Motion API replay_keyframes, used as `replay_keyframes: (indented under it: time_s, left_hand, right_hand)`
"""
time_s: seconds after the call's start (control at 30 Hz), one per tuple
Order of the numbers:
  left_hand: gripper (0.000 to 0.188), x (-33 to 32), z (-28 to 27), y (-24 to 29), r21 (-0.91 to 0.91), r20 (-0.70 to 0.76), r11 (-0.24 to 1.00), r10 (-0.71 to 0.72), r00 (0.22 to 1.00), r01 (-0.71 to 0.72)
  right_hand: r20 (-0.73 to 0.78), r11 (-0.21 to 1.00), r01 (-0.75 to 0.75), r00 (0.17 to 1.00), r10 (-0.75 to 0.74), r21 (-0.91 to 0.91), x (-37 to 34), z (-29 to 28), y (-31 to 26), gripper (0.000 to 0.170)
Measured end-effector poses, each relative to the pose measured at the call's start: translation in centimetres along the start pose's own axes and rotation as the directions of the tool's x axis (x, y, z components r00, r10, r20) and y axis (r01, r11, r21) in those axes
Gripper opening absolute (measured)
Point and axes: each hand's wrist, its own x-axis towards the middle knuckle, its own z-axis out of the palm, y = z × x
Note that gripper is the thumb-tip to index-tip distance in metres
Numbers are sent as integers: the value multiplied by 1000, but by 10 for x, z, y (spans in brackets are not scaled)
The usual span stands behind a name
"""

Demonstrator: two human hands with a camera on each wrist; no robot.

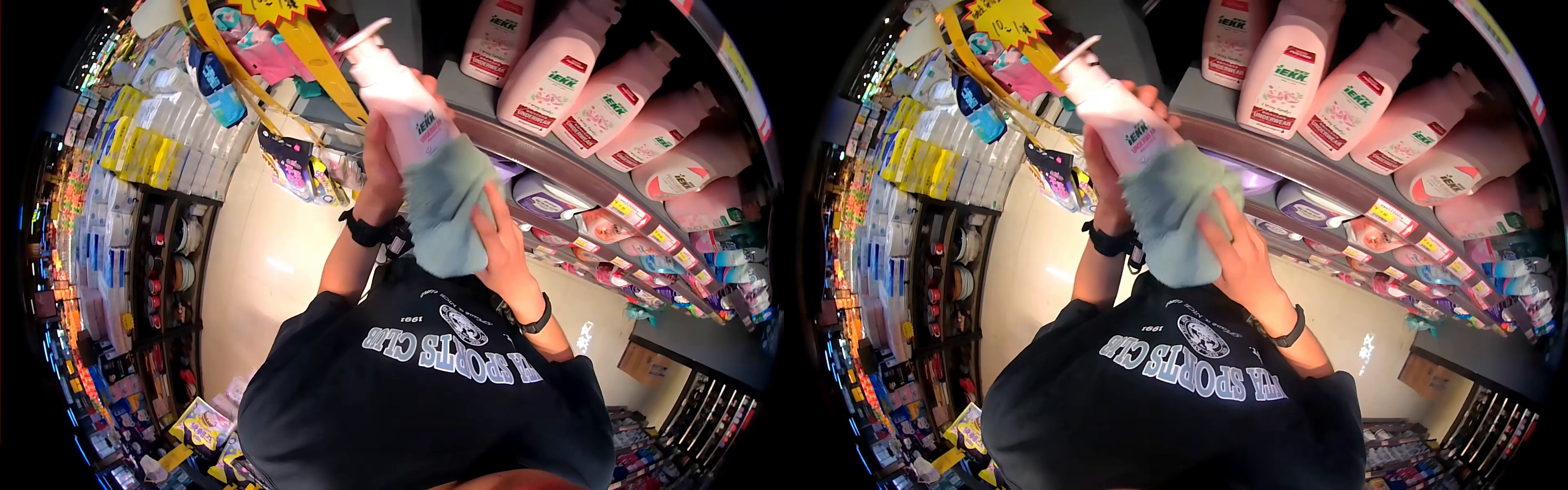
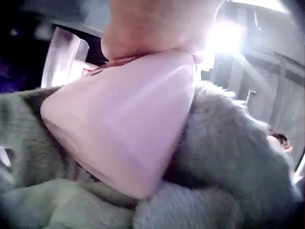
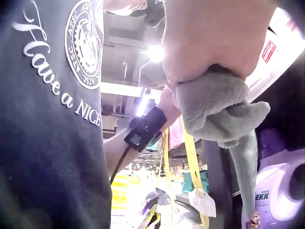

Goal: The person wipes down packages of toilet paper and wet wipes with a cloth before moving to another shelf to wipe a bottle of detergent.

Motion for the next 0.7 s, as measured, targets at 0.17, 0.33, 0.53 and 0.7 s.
replay_keyframes:
  time_s: [0.17, 0.33, 0.53, 0.7]
  left_hand:
    - [78, -3, 32, -10, 533, -111, 835, 231, 967, -138]
    - [80, 2, 48, -13, 597, -86, 779, 301, 950, -193]
    - [78, -6, 33, -12, 644, 6, 753, 170, 986, -134]
    - [89, -31, -5, -15, 676, 14, 736, -69, 997, 42]
  right_hand:
    - [-319, 989, -132, 936, 147, 68, 36, 20, -8, 89]
    - [-310, 969, -200, 921, 237, 146, 46, 16, 7, 79]
    - [-159, 833, -258, 913, 376, 489, 40, 14, 11, 78]
    - [-102, 549, -214, 867, 488, 808, 35, 16, 27, 71]
